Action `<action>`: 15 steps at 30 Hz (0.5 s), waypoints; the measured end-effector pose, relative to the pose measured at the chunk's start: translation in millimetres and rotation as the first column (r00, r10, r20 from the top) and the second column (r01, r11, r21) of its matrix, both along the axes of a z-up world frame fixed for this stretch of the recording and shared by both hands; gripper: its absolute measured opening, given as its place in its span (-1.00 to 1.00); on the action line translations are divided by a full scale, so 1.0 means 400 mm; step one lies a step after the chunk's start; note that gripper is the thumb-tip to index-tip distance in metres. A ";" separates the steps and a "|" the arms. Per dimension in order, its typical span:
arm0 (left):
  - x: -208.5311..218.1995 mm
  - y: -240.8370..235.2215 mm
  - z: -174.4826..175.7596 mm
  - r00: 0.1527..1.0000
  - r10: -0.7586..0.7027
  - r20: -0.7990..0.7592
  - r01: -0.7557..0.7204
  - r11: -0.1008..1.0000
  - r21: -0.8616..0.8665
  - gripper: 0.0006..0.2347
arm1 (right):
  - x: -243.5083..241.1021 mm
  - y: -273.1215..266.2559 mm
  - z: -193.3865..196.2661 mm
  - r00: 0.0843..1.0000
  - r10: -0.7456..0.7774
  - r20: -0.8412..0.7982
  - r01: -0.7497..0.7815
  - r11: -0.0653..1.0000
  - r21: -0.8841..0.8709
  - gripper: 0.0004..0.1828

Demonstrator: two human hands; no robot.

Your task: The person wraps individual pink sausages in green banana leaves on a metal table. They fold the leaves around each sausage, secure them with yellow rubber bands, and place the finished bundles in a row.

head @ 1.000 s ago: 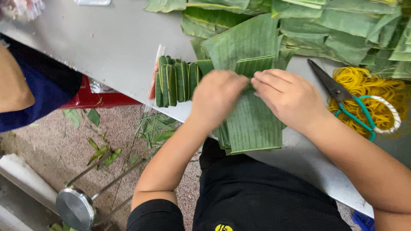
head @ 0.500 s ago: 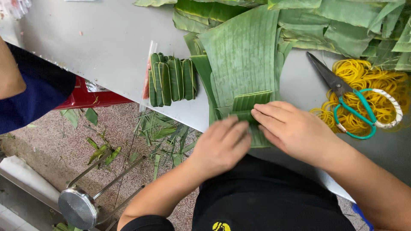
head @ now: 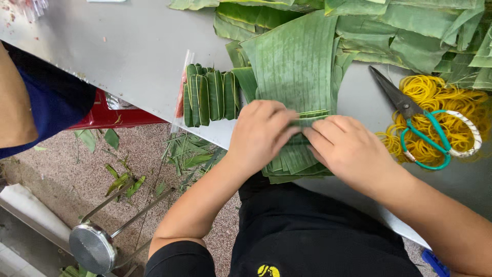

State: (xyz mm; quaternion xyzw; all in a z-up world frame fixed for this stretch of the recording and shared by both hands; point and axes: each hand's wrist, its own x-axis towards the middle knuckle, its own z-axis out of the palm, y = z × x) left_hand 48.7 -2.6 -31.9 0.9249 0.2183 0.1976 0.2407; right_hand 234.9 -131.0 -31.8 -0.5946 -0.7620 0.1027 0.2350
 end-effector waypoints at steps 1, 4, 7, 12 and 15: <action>-0.002 -0.002 0.005 0.996 -0.092 -0.006 0.092 0.995 -0.033 -0.77 | 0.000 0.008 0.002 0.999 0.017 -0.030 -0.018 0.999 -0.038 -0.60; -0.002 -0.007 0.008 0.968 -0.250 -0.038 0.243 0.960 -0.137 -0.76 | 0.022 0.035 -0.010 0.993 0.043 -0.113 -0.065 0.979 -0.195 -0.59; -0.002 0.008 0.001 0.977 -0.174 -0.126 0.144 0.966 -0.216 -0.78 | 0.055 0.068 -0.033 0.975 0.048 -0.217 -0.121 0.933 -0.338 -0.63; 0.009 0.047 -0.029 0.991 -0.119 -0.053 0.100 0.957 -0.274 -0.85 | 0.104 0.112 -0.058 0.903 0.026 -0.429 -0.178 0.931 -0.320 -0.67; 0.025 0.077 -0.050 0.997 -0.082 0.003 0.081 0.976 -0.202 -0.88 | 0.102 0.117 -0.056 0.877 -0.136 -0.461 -0.018 0.949 -0.314 -0.71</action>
